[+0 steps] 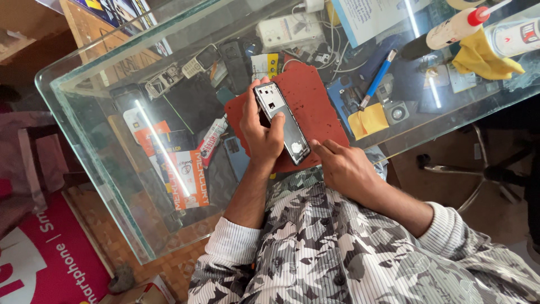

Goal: The person uses a blue-handled tool to scrape adhesive residue from the back of a disassembled smartphone. They then apply glue from a white bottle with a red cap to the same area and spread it with a finger. The phone remains open on a red mat throughout.

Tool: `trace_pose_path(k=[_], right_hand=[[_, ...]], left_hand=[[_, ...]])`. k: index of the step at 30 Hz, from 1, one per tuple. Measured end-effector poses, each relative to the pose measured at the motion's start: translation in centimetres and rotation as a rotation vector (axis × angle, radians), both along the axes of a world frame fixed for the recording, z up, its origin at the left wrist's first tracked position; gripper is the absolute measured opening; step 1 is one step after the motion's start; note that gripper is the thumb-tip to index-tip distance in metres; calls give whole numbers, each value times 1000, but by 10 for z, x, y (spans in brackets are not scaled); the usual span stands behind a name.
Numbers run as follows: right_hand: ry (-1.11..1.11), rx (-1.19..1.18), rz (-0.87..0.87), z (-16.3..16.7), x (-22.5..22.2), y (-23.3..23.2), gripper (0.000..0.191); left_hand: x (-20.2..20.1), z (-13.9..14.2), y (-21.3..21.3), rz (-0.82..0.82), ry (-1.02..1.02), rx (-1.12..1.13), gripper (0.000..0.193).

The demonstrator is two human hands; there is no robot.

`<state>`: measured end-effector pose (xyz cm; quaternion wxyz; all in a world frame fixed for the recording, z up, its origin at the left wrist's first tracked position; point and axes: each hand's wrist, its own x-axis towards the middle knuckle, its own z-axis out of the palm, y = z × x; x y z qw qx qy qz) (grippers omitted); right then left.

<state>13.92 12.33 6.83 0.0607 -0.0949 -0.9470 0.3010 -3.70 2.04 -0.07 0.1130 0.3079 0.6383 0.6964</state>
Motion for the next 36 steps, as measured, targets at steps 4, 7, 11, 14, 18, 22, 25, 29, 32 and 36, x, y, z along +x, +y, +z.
trace_pose_path(k=[4, 7, 11, 14, 18, 22, 25, 29, 32, 36], right_hand=[[67, 9, -2, -6, -9, 3, 48], [64, -27, 8, -3, -3, 3, 47], [20, 4, 4, 4, 8, 0, 49], [67, -11, -14, -5, -8, 4, 42], [145, 33, -31, -21, -44, 18, 33], [174, 59, -44, -19, -75, 30, 32], [177, 74, -49, -17, -97, 37, 36], [208, 57, -55, -21, -112, 40, 41], [250, 70, -58, -28, -111, 40, 34], [320, 65, -53, -37, -109, 40, 36]], left_hand=[[0, 0, 0, 6, -35, -21, 70], [0, 0, 1, -4, -21, 10, 70], [-2, 1, 1, -7, -12, 11, 70], [0, 3, 0, -3, -33, -21, 70], [0, 6, -2, 7, -39, -41, 70], [-3, 8, -1, 22, 43, -47, 73], [-3, 8, -1, 24, 40, -56, 74], [-2, 7, -1, 30, 52, -53, 75], [-3, 6, -1, 34, 51, -67, 74], [-3, 8, -1, 32, 69, -78, 74]])
